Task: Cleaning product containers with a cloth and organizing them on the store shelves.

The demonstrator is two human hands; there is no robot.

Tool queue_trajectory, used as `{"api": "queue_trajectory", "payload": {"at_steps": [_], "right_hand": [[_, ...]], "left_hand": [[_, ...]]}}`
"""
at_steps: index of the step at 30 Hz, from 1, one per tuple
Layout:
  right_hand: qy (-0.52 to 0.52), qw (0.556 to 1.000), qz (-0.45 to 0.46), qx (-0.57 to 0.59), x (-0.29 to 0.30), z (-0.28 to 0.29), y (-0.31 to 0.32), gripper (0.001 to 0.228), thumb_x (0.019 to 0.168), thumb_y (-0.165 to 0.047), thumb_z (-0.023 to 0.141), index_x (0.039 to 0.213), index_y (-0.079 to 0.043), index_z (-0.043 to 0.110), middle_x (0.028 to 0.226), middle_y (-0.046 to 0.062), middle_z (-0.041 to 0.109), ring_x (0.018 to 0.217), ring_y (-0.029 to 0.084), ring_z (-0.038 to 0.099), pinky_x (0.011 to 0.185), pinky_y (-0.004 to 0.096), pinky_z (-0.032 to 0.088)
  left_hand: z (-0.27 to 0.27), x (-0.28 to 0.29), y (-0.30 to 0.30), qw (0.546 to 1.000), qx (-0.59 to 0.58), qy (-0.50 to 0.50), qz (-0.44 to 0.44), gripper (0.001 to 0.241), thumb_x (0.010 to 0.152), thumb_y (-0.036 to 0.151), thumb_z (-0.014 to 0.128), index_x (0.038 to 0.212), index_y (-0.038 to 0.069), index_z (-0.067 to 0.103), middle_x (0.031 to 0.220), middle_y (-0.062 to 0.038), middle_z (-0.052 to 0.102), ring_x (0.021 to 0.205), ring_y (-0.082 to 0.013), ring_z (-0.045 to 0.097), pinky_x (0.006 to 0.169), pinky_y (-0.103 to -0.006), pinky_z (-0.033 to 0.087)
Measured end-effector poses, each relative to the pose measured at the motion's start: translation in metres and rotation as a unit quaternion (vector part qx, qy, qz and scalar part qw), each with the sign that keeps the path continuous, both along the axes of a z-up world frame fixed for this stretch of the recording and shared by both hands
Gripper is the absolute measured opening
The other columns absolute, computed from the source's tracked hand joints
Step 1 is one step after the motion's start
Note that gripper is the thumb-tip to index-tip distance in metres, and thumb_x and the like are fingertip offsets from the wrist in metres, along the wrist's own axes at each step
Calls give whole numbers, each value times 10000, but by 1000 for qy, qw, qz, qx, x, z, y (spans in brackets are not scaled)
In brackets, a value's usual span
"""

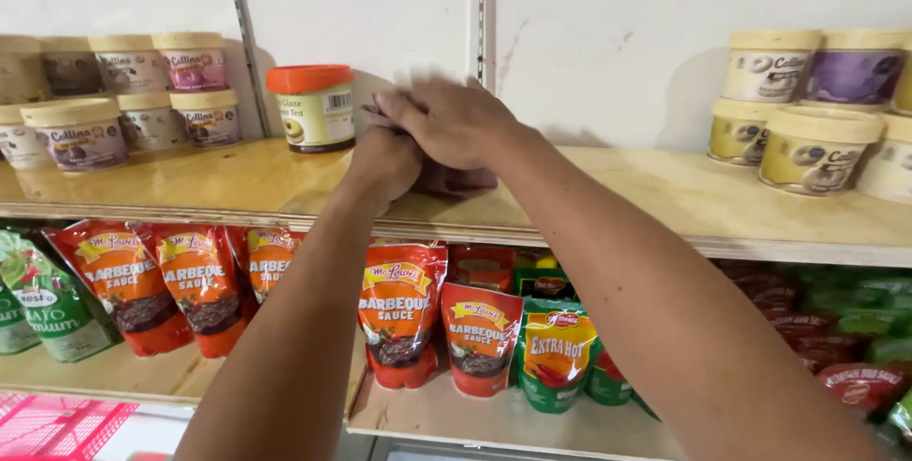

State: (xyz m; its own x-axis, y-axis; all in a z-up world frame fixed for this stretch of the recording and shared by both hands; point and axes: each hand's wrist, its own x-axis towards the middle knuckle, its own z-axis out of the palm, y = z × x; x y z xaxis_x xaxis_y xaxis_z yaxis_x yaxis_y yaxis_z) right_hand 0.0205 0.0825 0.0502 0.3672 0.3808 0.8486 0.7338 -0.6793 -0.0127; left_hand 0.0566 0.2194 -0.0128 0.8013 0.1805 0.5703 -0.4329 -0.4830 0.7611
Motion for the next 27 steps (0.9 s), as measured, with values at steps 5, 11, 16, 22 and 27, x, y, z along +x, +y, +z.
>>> {"api": "queue_trajectory", "payload": {"at_steps": [5, 11, 16, 22, 27], "right_hand": [[286, 951, -58, -104, 35, 12, 1, 632, 1053, -565, 323, 1334, -120, 674, 1345, 190, 683, 1275, 332, 633, 1112, 436, 455], [249, 956, 124, 89, 81, -21, -23, 675, 985, -535, 375, 1495, -106, 476, 1488, 176, 534, 1348, 287, 505, 1099, 401, 388], [362, 862, 286, 209, 121, -42, -40, 677, 968, -362, 414, 1581, -77, 425, 1455, 172, 594, 1320, 236, 545, 1113, 350, 385], [388, 885, 208, 151, 84, -43, -35, 859, 739, -44, 577, 1569, -129, 371, 1121, 135, 685, 960, 246, 650, 829, 359, 541], [414, 874, 219, 128, 99, -55, -33, 864, 702, -125, 737, 1493, -118, 389, 1169, 112, 689, 1000, 253, 667, 843, 386, 548]], "left_hand": [[7, -11, 0, 997, -82, 1, 4, 419, 910, 200, 466, 1239, 16, 651, 1088, -174, 741, 938, -264, 714, 769, -401, 551], [14, -31, -3, 972, -225, -67, 15, 475, 1053, 373, 416, 1200, 4, 678, 1111, -155, 720, 991, -250, 666, 872, -332, 490], [5, -25, -4, 992, -120, -10, -45, 415, 849, 203, 687, 1218, 82, 539, 1026, -83, 700, 892, -177, 668, 764, -338, 552], [24, -11, 1, 932, 40, -339, 121, 341, 932, 83, 714, 1237, 62, 563, 1038, -112, 740, 940, -267, 736, 807, -376, 563], [60, -14, -3, 774, 182, -518, 315, 210, 719, 124, 788, 877, 51, 670, 959, -212, 697, 847, -409, 700, 716, -457, 554]]}}
